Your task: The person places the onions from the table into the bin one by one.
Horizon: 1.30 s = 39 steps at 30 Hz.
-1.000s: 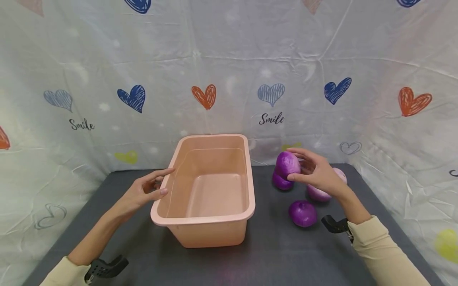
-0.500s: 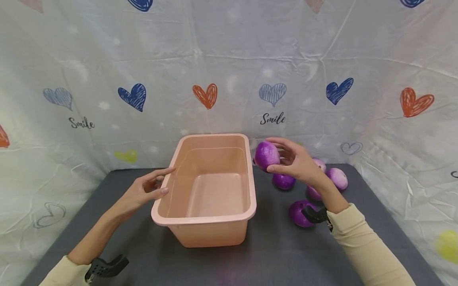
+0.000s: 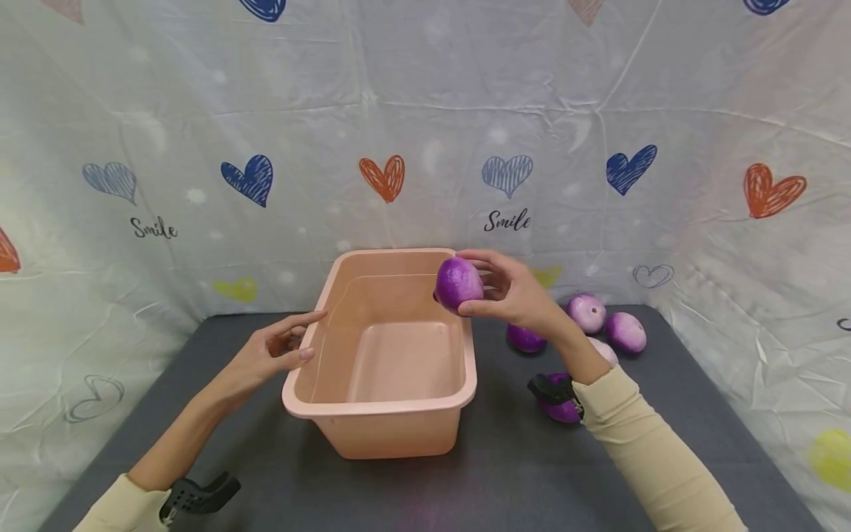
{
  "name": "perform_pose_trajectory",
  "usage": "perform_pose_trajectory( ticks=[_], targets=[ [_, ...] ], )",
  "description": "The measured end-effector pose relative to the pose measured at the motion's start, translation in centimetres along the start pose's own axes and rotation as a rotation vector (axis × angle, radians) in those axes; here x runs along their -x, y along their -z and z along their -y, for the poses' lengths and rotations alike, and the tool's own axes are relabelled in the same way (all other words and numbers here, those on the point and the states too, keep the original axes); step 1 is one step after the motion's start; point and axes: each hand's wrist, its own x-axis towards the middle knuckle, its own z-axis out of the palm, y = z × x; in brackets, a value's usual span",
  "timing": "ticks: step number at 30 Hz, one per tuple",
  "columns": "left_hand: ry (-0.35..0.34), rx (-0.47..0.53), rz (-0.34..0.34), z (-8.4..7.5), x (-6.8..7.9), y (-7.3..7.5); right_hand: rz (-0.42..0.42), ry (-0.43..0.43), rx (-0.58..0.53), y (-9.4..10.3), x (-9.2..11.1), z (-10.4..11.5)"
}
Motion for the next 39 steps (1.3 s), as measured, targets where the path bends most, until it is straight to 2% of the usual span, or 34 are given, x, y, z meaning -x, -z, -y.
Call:
perform_pose_trajectory(
  ticks=[9, 17, 23, 39],
  targets=[
    [0.013, 0.011, 0.003, 0.0, 0.0, -0.1, 0.061, 0.01, -0.061, -1.5, -1.4, 0.0],
    [0.018, 0.02, 0.009, -0.1, 0.0, -0.2, 0.091, 0.022, -0.087, -1.9, -1.5, -0.3],
    [0.019, 0.011, 0.002, -0.2, 0.0, -0.3, 0.067, 0.018, -0.077, -0.8, -0.3, -0.4],
    [0.01, -0.006, 0.002, 0.0, 0.1, -0.2, -0.028, -0.131, 0.077, 3.4, 4.6, -2.1]
  ],
)
